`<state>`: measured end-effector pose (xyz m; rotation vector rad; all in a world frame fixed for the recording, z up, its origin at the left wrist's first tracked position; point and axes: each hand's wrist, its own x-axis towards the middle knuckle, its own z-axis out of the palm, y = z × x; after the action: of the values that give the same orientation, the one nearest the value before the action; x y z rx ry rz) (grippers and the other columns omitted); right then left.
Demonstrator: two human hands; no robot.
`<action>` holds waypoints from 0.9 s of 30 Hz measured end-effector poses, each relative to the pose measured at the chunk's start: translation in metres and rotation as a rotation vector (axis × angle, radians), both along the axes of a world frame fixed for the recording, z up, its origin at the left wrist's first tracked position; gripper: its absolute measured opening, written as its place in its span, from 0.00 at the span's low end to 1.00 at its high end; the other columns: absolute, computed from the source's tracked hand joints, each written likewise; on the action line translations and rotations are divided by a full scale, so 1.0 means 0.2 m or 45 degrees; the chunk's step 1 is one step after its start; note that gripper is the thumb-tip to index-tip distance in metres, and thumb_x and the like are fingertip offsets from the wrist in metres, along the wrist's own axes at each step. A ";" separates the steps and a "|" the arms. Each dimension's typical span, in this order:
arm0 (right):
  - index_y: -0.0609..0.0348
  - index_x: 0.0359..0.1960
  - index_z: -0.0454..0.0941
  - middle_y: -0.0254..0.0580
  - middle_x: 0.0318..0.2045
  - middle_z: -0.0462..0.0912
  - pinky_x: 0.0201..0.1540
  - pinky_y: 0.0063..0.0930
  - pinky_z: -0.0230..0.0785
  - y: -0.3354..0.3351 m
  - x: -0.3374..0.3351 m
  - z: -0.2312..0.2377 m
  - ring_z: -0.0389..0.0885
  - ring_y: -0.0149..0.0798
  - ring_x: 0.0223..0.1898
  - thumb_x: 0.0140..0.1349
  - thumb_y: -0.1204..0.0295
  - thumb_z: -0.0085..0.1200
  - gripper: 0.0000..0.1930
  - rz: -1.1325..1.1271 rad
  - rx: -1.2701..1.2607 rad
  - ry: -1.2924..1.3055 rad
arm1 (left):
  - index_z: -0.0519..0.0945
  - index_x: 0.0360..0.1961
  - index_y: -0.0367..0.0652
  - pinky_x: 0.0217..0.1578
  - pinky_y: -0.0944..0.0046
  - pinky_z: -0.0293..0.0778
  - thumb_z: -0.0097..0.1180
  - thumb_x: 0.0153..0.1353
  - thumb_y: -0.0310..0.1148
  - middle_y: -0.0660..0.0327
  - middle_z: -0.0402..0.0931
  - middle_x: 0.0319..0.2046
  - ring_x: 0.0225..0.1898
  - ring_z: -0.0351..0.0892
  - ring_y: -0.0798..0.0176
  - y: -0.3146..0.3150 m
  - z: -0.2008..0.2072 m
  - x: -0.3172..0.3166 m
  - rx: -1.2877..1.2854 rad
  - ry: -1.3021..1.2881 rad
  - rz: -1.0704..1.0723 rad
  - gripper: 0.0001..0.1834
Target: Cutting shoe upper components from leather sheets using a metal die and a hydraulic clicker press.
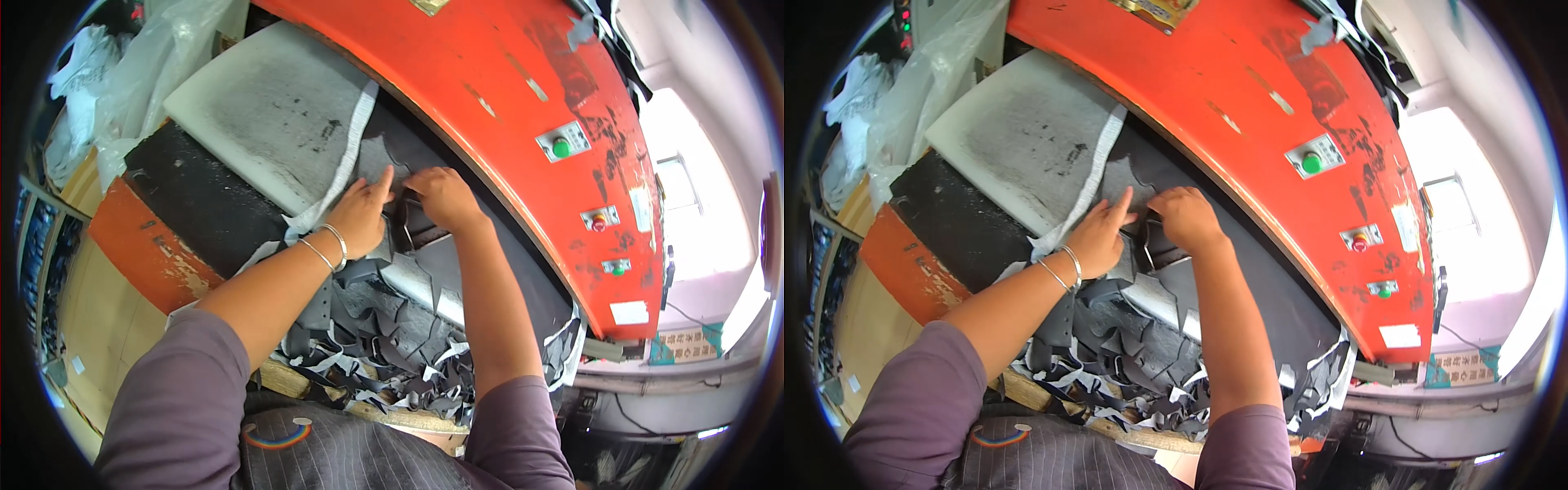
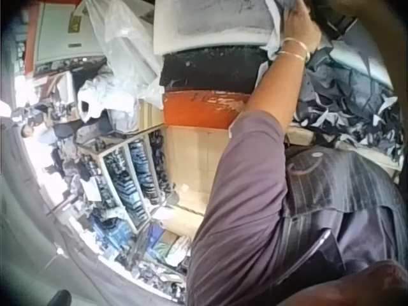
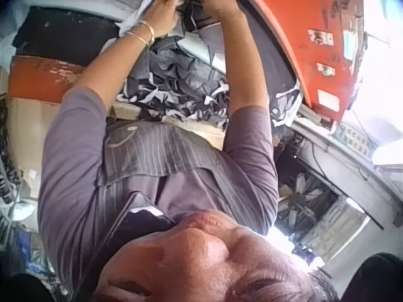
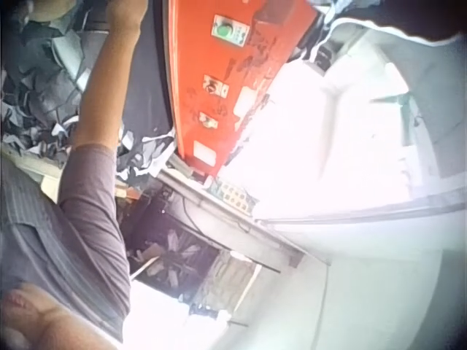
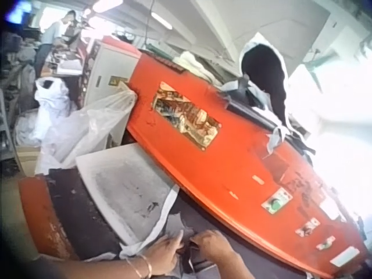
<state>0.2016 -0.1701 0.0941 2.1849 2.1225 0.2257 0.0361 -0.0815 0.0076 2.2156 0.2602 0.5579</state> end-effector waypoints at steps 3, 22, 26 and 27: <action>0.49 0.33 0.82 0.33 0.34 0.81 0.48 0.35 0.69 0.03 0.04 0.02 0.76 0.39 0.45 0.56 0.74 0.51 0.07 -0.019 -0.171 0.053 | 0.37 0.70 0.35 0.67 0.53 0.52 0.44 0.54 0.20 0.55 0.74 0.56 0.60 0.66 0.43 0.03 -0.01 -0.03 -0.042 0.003 -0.018 0.44; 0.72 0.32 0.75 0.48 0.22 0.79 0.14 0.30 0.72 -0.25 -0.37 -0.21 0.79 0.36 0.16 0.60 0.72 0.48 0.11 -1.622 0.808 1.127 | 0.41 0.69 0.33 0.68 0.52 0.49 0.43 0.56 0.23 0.58 0.75 0.55 0.62 0.65 0.57 0.04 -0.05 -0.04 0.094 0.069 -0.010 0.41; 0.67 0.30 0.75 0.53 0.23 0.79 0.21 0.38 0.72 -0.34 -0.25 -0.24 0.80 0.44 0.19 0.61 0.70 0.51 0.10 -1.429 0.670 0.876 | 0.42 0.70 0.35 0.67 0.52 0.49 0.44 0.56 0.22 0.58 0.75 0.55 0.61 0.66 0.57 0.05 -0.03 -0.05 0.119 0.029 -0.029 0.41; 0.65 0.30 0.75 0.56 0.28 0.80 0.32 0.42 0.71 -0.41 -0.15 -0.25 0.81 0.53 0.28 0.60 0.69 0.54 0.09 -1.292 0.605 0.653 | 0.43 0.70 0.35 0.67 0.52 0.49 0.44 0.56 0.22 0.58 0.75 0.55 0.61 0.66 0.57 0.03 -0.01 -0.04 0.096 0.012 -0.047 0.41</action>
<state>0.1714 -0.2519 0.0446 3.5609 0.8344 0.0836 0.0288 -0.0752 0.0057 2.2919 0.2060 0.5458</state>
